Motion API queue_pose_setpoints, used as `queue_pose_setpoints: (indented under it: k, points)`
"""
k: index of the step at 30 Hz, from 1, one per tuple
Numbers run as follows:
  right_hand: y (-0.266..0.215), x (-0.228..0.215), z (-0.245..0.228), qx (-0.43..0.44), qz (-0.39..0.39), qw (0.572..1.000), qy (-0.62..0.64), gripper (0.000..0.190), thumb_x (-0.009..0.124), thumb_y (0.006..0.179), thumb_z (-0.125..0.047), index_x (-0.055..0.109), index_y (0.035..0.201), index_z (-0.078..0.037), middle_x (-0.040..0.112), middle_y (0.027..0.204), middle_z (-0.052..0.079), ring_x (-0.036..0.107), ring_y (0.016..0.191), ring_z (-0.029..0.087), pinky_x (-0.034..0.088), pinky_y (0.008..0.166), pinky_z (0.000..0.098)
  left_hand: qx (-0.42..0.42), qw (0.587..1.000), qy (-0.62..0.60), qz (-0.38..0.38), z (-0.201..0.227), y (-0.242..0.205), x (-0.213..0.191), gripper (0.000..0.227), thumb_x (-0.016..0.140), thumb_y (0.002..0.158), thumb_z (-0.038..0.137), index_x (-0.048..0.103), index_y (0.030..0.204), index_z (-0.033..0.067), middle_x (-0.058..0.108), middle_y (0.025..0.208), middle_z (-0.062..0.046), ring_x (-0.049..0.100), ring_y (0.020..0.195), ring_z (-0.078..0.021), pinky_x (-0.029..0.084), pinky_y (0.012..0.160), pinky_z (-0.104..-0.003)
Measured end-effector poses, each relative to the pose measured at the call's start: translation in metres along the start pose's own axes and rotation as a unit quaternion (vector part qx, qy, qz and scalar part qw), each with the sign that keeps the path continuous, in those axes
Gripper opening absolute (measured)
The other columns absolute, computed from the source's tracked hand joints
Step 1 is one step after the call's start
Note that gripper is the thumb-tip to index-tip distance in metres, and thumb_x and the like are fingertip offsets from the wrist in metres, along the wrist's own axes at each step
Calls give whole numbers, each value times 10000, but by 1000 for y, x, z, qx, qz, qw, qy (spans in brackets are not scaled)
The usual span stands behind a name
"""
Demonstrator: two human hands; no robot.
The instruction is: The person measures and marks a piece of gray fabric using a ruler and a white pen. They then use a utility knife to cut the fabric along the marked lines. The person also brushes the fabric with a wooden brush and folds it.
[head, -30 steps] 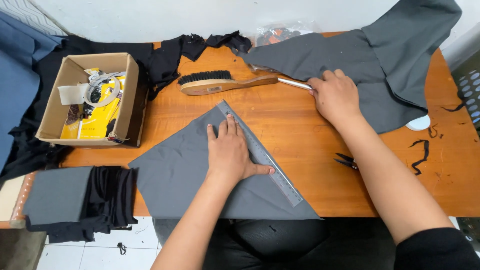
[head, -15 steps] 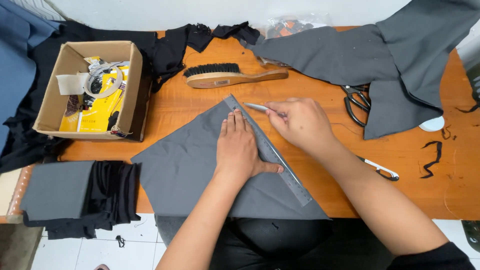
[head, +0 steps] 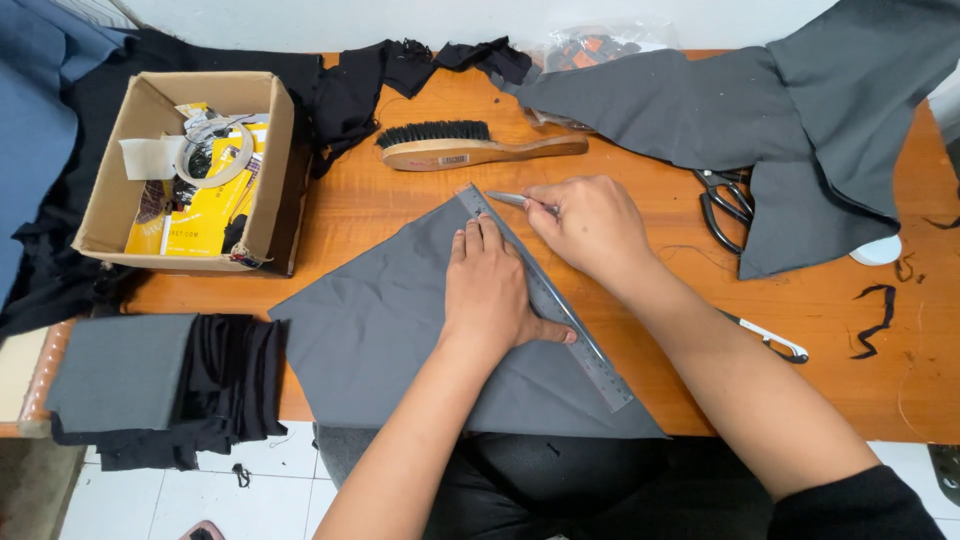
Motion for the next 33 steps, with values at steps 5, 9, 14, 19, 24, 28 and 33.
queue_pose_setpoints:
  k: [5, 9, 14, 19, 24, 28, 33]
  points:
    - [6, 1, -4, -11, 7, 1000, 6, 236, 551, 784, -296, 670, 956, -186, 631, 713, 136, 607, 757, 317, 488, 624, 410, -1, 1000, 10, 8, 0, 0, -1, 1275, 691, 312, 740, 365, 1197, -119, 363, 1267, -242, 325, 1199, -350, 214, 1019, -408]
    - [8, 5, -3, -7, 7, 1000, 5, 234, 549, 779, -296, 671, 953, -199, 631, 706, 134, 606, 754, 320, 488, 618, 416, 4, 1000, -3, 2, 0, 0, 0, 1313, 672, 297, 764, 351, 1203, -131, 359, 1269, -252, 320, 1205, -357, 208, 1018, -422]
    - [10, 5, 1, 0, -2, 1000, 2, 236, 545, 770, -308, 669, 952, -223, 636, 721, 131, 603, 777, 322, 486, 639, 431, 6, 1000, -2, 5, 1, -1, 0, 1318, 669, 289, 770, 355, 1200, -130, 366, 1262, -253, 326, 1200, -359, 209, 1017, -426]
    - [2, -9, -9, 4, -33, 998, -49, 228, 535, 765, -313, 679, 920, -228, 649, 726, 109, 610, 775, 324, 492, 644, 424, 3, 1000, -23, 10, -1, -4, -2, 1308, 684, 294, 747, 340, 1207, -124, 338, 1281, -252, 306, 1209, -364, 217, 1001, -472]
    - [-19, -29, -20, 25, -63, 996, -62, 237, 536, 753, -334, 680, 914, -234, 651, 738, 107, 611, 787, 322, 489, 648, 434, 4, 999, -34, -14, -3, -6, 1, 1266, 669, 360, 743, 322, 1228, -110, 300, 1314, -246, 276, 1233, -355, 219, 990, -506]
    - [-33, -31, -17, 28, -70, 994, -84, 239, 535, 744, -360, 686, 876, -229, 649, 685, 88, 620, 745, 320, 495, 631, 432, 6, 1000, -6, -29, -3, -5, 0, 1278, 622, 367, 791, 314, 1245, -86, 298, 1326, -224, 264, 1243, -331, 178, 996, -525]
    - [-46, -40, -24, 36, -92, 986, -133, 251, 507, 744, -383, 687, 857, -249, 653, 685, 69, 629, 733, 297, 503, 631, 408, -2, 999, 0, -39, -2, -4, 2, 1286, 627, 369, 784, 292, 1262, -79, 276, 1345, -211, 250, 1252, -315, 167, 998, -524]
Point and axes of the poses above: each hand's wrist, its own y-axis towards the middle knuckle, its own x-axis out of the palm, z = x × y, the point moved 3 cm from there along y, towards the middle knuckle
